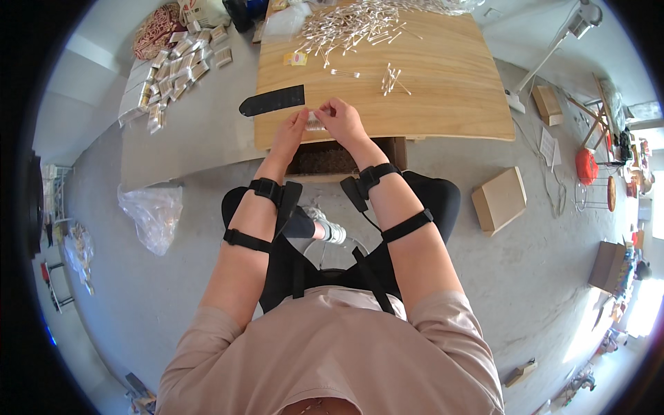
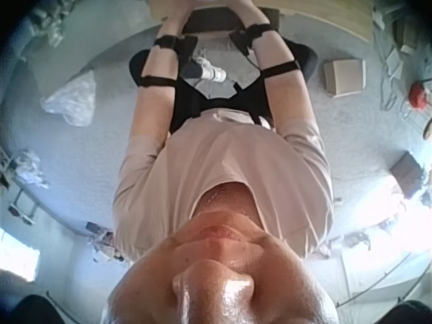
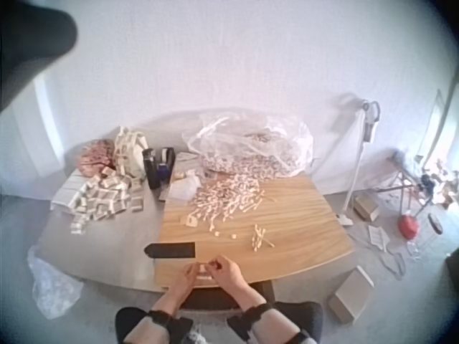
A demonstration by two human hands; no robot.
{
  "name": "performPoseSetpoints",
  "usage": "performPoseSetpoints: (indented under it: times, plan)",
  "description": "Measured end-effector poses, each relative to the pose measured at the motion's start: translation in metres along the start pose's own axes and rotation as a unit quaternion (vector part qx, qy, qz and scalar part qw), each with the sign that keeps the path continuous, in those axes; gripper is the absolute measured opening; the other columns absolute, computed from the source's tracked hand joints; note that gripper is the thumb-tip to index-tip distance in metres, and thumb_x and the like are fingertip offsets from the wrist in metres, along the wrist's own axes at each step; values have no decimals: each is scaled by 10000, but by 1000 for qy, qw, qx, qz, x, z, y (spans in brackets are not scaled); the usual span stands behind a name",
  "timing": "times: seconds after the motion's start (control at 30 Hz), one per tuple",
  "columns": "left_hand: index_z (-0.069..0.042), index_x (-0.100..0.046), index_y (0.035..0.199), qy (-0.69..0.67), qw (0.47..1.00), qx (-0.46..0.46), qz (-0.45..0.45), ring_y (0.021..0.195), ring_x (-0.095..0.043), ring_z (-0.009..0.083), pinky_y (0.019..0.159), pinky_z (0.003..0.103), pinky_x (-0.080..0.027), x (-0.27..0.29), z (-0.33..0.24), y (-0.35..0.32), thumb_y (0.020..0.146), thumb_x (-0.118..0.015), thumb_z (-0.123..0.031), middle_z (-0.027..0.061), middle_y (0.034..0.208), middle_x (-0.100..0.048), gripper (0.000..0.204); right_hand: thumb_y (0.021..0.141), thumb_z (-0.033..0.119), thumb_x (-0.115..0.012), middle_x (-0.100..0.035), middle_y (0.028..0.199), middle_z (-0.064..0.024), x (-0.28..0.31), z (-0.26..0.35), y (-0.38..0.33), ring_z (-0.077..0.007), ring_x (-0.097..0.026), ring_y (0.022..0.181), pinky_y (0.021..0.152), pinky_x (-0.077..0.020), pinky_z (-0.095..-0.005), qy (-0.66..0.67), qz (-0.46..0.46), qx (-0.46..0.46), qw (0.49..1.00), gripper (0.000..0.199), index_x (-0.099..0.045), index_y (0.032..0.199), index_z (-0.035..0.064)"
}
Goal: Arrange cotton swabs neatly into a alignment jig before packaging.
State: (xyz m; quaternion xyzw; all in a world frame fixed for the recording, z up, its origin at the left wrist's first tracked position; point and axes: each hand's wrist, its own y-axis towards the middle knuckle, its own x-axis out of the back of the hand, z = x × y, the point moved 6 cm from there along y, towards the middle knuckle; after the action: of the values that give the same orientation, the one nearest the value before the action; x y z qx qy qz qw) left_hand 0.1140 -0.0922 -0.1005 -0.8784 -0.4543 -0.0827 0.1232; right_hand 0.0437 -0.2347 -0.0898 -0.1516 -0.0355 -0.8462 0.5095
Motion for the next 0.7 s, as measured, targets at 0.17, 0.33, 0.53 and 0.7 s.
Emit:
performPoseSetpoints:
  times: [0.17,0.33,0.53,0.7]
  plan:
    - [20,-668,1160,-39,999,-6,12,960,-630,180,870,311,-471,3,-5,0,1026,-510,-423,114,1001,-712,490,854,214,-755,-646,729,-62,4,12,-2,-140,-588,678,646,-488,-289,-18,-7,33,999,219,-674,895,15]
    - [22,-709,1081,-121,992,4,37,864,-606,102,793,265,-469,11,-37,-28,999,-591,-370,45,931,-704,418,845,203,-767,-647,699,-41,21,33,-22,-97,-576,646,615,-487,-278,31,16,30,999,214,-691,855,3]
    - [-51,-728,932,-169,984,24,52,726,-577,54,691,212,-463,27,-62,-60,902,-753,-257,-26,804,-666,210,851,181,-755,-662,713,-23,29,82,-66,-75,-565,652,610,-481,-271,59,78,11,995,198,-709,884,-9]
    - [-41,-712,877,-139,990,28,1,695,-550,47,643,215,-427,29,-93,-89,882,-774,-245,-29,774,-658,213,887,173,-737,-629,724,15,33,113,-90,-60,-553,664,612,-470,-241,-30,104,42,993,183,-689,906,-2]
